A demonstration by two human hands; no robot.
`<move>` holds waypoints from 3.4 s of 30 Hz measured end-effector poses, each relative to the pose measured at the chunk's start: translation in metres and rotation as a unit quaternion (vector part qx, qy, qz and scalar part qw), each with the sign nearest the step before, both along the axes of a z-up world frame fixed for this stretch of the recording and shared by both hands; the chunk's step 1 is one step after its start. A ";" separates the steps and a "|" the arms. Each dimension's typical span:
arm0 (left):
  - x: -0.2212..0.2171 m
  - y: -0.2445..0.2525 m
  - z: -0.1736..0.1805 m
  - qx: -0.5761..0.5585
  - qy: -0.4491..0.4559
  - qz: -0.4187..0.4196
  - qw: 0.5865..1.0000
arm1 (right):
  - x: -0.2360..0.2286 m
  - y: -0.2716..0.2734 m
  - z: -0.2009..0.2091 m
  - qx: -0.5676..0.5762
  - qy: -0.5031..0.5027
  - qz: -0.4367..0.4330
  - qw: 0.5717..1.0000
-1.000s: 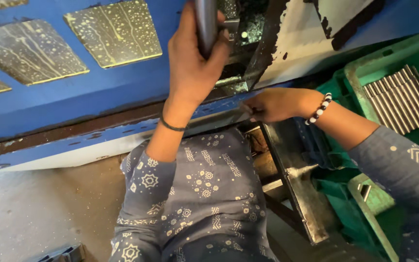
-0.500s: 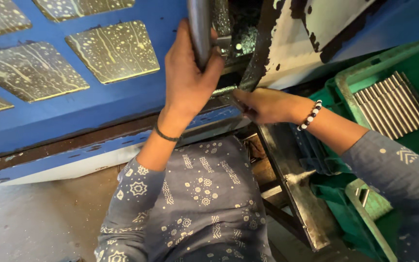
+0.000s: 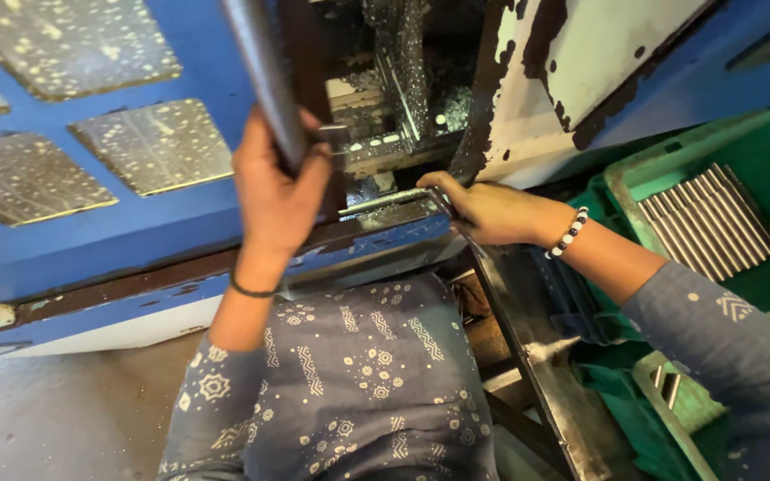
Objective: The person operates a metal cutting machine by inserting cylindrical metal rods into the machine, activating the cut, and removing the cut pieces. The person places the cut pieces into a green bin and repeats the process with additional rods.
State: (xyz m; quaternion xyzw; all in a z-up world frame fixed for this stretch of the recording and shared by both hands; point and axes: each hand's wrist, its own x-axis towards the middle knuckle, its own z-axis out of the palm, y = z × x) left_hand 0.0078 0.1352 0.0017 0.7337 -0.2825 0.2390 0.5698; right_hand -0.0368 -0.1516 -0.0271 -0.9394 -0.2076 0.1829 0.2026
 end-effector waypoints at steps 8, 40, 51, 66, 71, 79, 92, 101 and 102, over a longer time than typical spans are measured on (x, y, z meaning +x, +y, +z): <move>-0.003 0.074 -0.001 -0.065 0.055 0.042 0.995 | -0.002 -0.002 0.002 0.007 0.031 -0.016 0.999; -0.006 0.232 0.012 -0.076 -0.044 0.230 0.969 | 0.238 0.311 -0.037 0.606 0.207 -0.187 0.745; -0.007 0.232 0.013 -0.051 -0.054 0.232 0.970 | 0.335 0.397 -0.099 0.740 0.094 -0.238 0.623; -0.007 0.233 0.009 -0.058 -0.025 0.229 0.971 | 0.351 0.354 -0.086 0.797 0.197 -0.244 0.516; -0.005 0.234 0.006 -0.057 -0.037 0.223 0.972 | 0.364 0.344 -0.088 0.773 0.297 -0.217 0.516; -0.005 0.234 0.007 -0.077 -0.013 0.213 0.974 | 0.351 0.381 -0.065 0.537 0.275 -0.247 0.758; -0.006 0.233 0.002 -0.117 0.003 0.183 0.976 | 0.264 0.411 -0.096 0.685 -0.052 -0.164 0.708; -0.003 0.234 -0.004 -0.115 -0.023 0.174 0.978 | 0.242 0.347 -0.059 0.534 0.028 -0.043 0.844; -0.003 0.235 -0.005 -0.115 -0.025 0.173 0.978 | 0.239 0.340 -0.050 0.510 0.036 -0.074 0.856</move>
